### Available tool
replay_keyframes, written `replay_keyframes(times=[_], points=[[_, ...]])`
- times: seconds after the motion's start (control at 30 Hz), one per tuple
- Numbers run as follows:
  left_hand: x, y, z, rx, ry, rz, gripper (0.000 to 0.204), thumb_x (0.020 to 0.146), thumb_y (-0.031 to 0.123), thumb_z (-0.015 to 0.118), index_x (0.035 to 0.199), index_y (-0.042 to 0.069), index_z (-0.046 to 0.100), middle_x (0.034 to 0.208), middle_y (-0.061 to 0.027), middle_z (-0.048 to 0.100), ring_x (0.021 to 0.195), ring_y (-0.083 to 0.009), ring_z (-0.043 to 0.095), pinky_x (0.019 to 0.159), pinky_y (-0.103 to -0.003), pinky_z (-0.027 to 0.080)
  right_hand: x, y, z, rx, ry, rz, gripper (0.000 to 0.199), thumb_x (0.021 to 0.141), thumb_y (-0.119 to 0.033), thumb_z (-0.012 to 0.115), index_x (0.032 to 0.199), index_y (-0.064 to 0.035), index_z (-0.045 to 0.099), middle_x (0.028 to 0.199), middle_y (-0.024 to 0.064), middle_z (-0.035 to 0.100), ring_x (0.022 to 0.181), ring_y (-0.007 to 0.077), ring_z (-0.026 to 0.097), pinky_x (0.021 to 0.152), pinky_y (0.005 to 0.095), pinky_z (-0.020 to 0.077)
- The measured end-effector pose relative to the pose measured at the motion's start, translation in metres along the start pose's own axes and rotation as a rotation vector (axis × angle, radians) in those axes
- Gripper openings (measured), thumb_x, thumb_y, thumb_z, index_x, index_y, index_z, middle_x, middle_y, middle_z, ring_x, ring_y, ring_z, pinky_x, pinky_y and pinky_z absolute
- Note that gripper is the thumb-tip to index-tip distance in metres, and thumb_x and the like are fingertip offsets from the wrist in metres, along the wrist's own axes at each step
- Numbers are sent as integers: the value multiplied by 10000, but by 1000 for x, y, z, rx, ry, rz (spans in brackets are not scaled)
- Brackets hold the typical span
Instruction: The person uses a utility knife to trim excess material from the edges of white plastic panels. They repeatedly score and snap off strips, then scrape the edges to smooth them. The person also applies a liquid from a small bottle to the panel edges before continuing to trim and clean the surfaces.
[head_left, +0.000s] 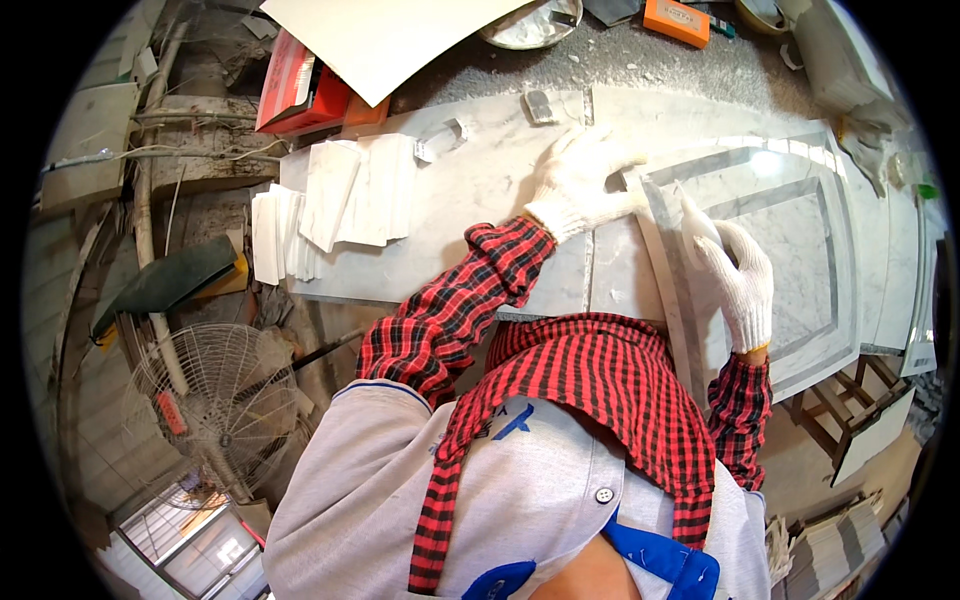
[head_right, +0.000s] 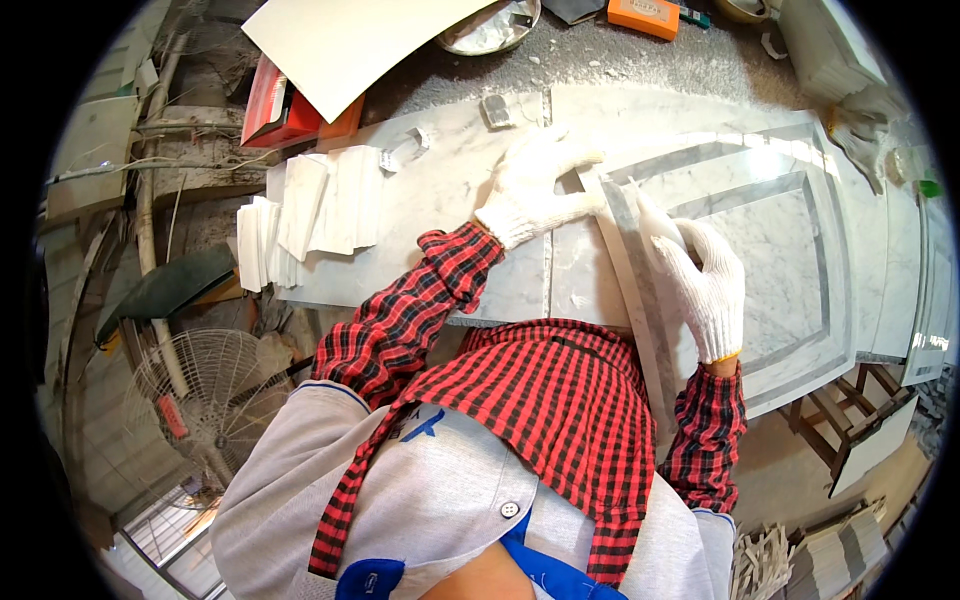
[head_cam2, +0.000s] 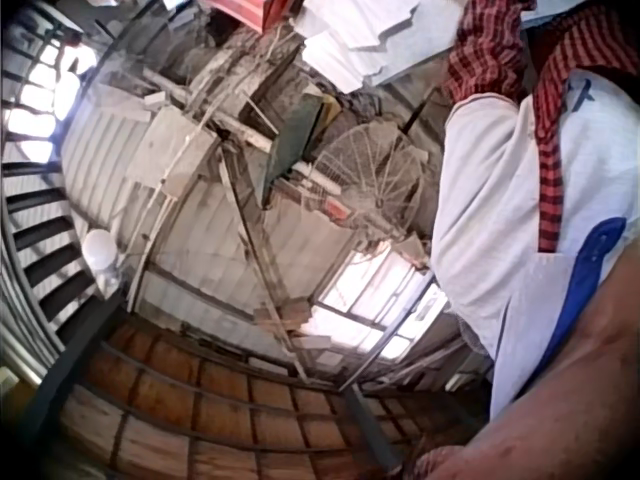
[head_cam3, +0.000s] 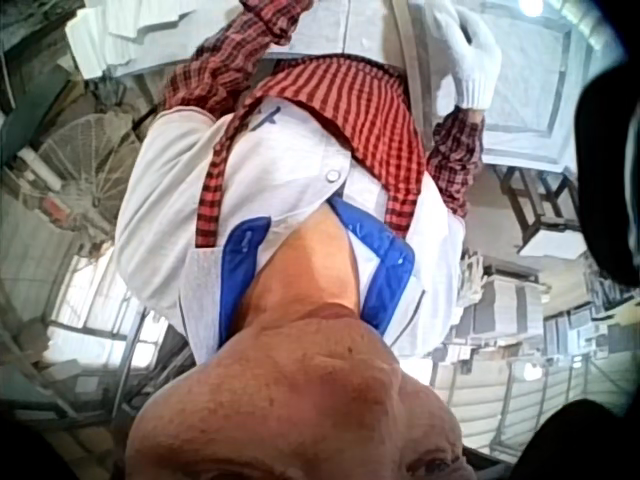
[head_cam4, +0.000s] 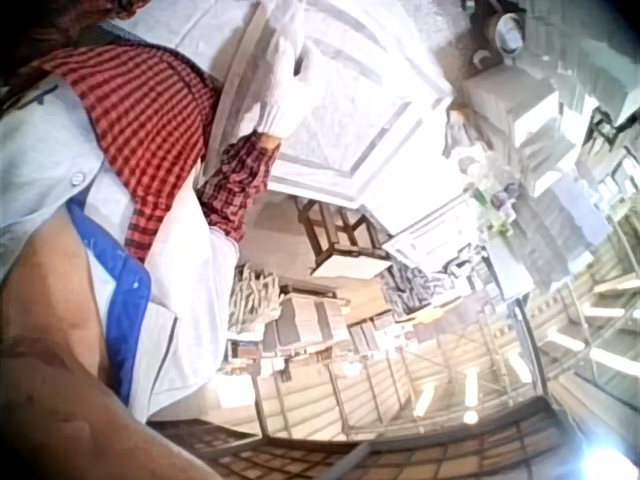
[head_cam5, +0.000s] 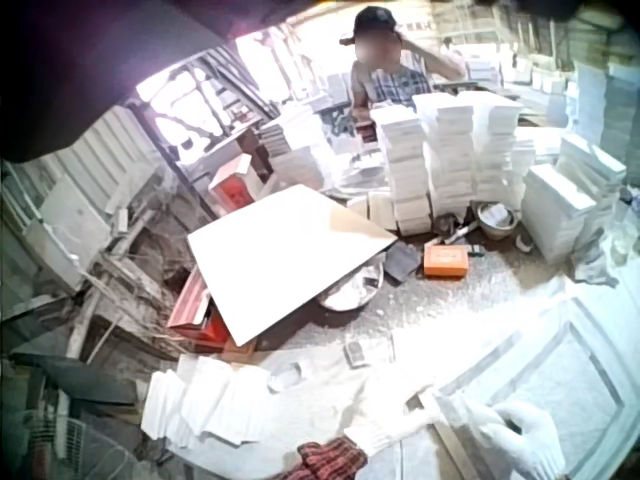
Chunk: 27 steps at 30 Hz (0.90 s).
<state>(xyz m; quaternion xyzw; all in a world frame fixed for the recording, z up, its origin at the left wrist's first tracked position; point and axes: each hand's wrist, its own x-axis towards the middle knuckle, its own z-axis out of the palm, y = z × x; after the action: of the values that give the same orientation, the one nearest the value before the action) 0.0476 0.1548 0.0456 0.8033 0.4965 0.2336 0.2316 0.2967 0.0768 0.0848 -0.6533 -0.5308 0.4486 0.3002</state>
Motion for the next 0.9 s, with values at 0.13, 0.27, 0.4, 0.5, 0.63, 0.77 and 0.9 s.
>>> replay_keyframes(times=[0.13,0.27,0.4,0.5,0.63,0.77,0.9], points=[[-6,-13,10,-9,151,25,466,733,338,793,1163,172,727,1173,-98,667,1115,-276,603,1015,-395,451,-2,-1,-1,20,15,7,328,882,-194,720,1127,23,689,963,87,704,859,141,615,786,283,496],[-15,-17,5,-30,227,-60,447,742,299,800,1161,162,727,1208,-124,678,1196,-292,595,1062,-396,441,-3,6,-2,57,14,20,341,887,-213,714,1130,24,690,973,85,710,872,144,622,798,283,493],[-33,-11,-17,-84,322,-278,460,728,254,825,1166,156,725,1270,-146,666,1280,-305,564,1113,-406,415,0,2,-4,20,36,-9,371,901,-246,701,1151,27,686,982,89,711,877,145,625,803,281,492],[-58,-37,-24,53,419,-398,599,718,247,842,1268,99,657,1361,-158,606,1332,-300,515,1135,-394,390,17,-1,-1,130,70,28,390,914,-263,693,1168,33,678,986,82,707,879,137,622,795,276,491],[-92,-40,-39,100,511,-527,707,739,247,834,1361,43,566,1438,-170,535,1375,-313,457,1146,-391,373,50,-6,-1,258,137,57,407,930,-281,685,1194,28,667,1005,75,699,901,121,615,787,266,490],[-115,-33,-30,245,528,-512,713,746,264,827,1366,43,552,1449,-188,509,1336,-334,488,1111,-387,418,95,-3,3,299,216,-9,408,920,-279,706,1196,20,664,1055,71,689,926,124,614,823,258,484],[-108,-17,-8,3,599,167,295,781,199,767,1042,66,730,1161,-134,695,1004,-313,682,900,-371,554,145,3,1,243,302,-151,413,892,-261,744,1187,16,667,1079,68,691,946,124,616,851,264,477]])
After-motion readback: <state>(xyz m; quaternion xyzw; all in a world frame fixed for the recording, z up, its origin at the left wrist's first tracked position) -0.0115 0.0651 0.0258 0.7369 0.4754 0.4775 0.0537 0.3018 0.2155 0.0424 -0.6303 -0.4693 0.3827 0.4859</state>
